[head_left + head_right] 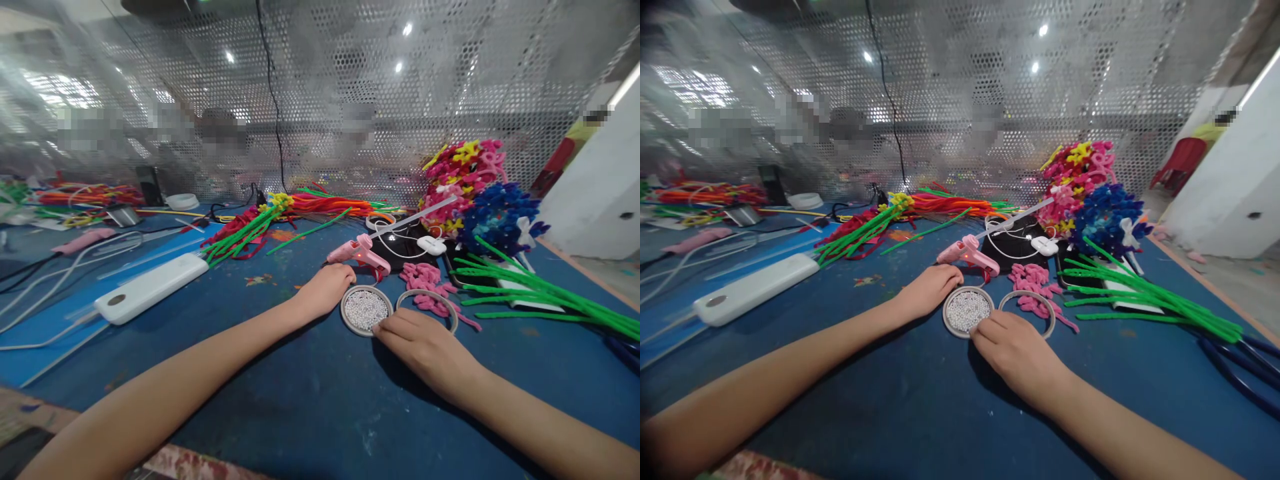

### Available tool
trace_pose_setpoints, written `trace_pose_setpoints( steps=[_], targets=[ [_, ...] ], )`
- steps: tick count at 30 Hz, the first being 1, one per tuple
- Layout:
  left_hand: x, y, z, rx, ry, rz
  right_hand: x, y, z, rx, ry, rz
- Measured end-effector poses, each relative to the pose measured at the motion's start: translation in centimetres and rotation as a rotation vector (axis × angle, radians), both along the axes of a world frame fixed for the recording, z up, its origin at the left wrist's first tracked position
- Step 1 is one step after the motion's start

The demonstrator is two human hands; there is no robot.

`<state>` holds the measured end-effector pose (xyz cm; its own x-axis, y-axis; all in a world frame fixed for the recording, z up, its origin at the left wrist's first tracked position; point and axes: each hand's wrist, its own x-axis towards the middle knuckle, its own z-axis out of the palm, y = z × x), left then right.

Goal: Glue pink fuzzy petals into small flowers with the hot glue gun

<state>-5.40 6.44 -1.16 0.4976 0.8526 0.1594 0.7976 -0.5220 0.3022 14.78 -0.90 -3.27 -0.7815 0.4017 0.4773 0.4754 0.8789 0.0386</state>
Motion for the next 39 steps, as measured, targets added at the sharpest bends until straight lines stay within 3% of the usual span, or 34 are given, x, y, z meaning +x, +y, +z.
trace_pose_setpoints(
  steps=[7, 13, 19, 21, 25, 28, 34, 36, 39],
  targets=[
    [-0.8, -0.2, 0.4, -0.003, -0.106, 0.067, 0.1, 0.0, 0.0, -0.024, -0.023, -0.004],
    [-3.0, -3.0, 2.1, -0.017, -0.211, 0.156, 0.1, 0.0, -0.2, 0.063, -0.023, -0.027],
    [-3.5, -6.3, 1.3, -0.355, -0.458, 0.186, 0.4, -0.3, -0.8, 0.146, 0.015, -0.082],
    [-2.9, -6.7, 1.0, -0.4, -0.534, 0.189, 0.4, -0.3, -1.1, 0.169, 0.031, -0.1],
    [-1.0, -7.2, 1.6, -0.246, -0.589, 0.153, 0.3, -0.4, -1.0, 0.135, 0.125, -0.114],
    [0.2, -7.9, 2.1, -0.026, -0.508, -0.006, 0.3, -1.0, -0.2, -0.053, 0.286, -0.099],
    [0.6, -9.7, 1.3, 0.627, -0.201, -0.507, 0.0, -4.1, 1.2, -0.879, 0.605, -0.009],
    [0.2, -10.1, 1.2, 0.795, -0.172, -0.581, -0.4, -4.8, 1.0, -1.04, 0.675, 0.082],
    [-0.3, -10.5, 1.3, 0.896, -0.18, -0.596, -0.9, -5.2, 0.2, -1.19, 0.763, 0.2]
  ],
)
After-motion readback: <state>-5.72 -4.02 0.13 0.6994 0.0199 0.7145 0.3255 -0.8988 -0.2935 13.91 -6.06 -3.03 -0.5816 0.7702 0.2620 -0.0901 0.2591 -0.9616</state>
